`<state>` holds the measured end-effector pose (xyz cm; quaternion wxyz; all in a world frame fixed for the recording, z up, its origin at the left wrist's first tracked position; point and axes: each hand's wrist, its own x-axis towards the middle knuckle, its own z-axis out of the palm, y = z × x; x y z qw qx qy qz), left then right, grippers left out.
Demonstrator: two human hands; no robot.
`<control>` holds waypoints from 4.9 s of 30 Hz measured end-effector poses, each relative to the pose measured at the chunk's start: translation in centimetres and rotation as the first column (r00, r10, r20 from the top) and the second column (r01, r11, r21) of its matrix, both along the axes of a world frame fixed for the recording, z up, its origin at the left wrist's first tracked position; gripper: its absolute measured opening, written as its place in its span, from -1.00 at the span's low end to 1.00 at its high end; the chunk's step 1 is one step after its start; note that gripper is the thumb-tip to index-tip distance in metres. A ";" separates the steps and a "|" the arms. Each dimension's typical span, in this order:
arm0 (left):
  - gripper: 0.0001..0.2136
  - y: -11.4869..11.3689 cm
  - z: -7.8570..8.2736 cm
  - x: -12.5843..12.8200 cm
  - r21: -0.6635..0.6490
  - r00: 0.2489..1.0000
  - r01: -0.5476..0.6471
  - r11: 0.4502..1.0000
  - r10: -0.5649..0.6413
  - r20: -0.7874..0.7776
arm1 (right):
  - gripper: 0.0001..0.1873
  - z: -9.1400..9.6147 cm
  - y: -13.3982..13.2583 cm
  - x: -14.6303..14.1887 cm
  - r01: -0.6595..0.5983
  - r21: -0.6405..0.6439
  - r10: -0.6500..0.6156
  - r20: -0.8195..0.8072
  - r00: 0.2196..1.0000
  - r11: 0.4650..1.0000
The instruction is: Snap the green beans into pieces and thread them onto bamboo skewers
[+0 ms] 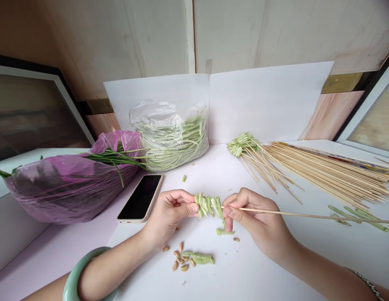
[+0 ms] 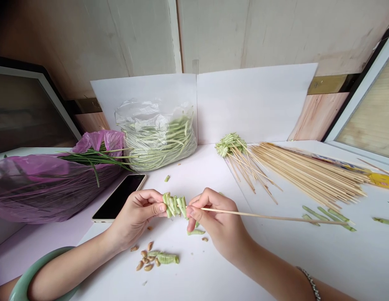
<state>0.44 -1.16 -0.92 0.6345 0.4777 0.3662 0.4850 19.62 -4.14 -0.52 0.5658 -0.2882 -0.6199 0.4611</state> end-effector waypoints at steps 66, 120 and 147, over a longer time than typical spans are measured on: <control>-0.75 0.2 0.4 0.1 -0.029 0.999 0.023 0.999 -0.022 0.039 | -0.74 0.4 0.2 1.1 0.138 -0.037 -0.137 0.033 0.990 0.990; -0.84 0.5 0.3 -0.1 0.158 0.997 -0.036 0.987 0.047 -0.061 | -0.77 -0.5 0.0 0.7 0.080 0.015 -0.080 0.036 0.996 0.997; -0.79 0.5 0.3 0.0 0.034 1.000 -0.005 0.999 0.005 -0.001 | -0.71 -0.7 1.0 0.5 -0.017 -0.266 -0.018 -0.132 0.991 0.964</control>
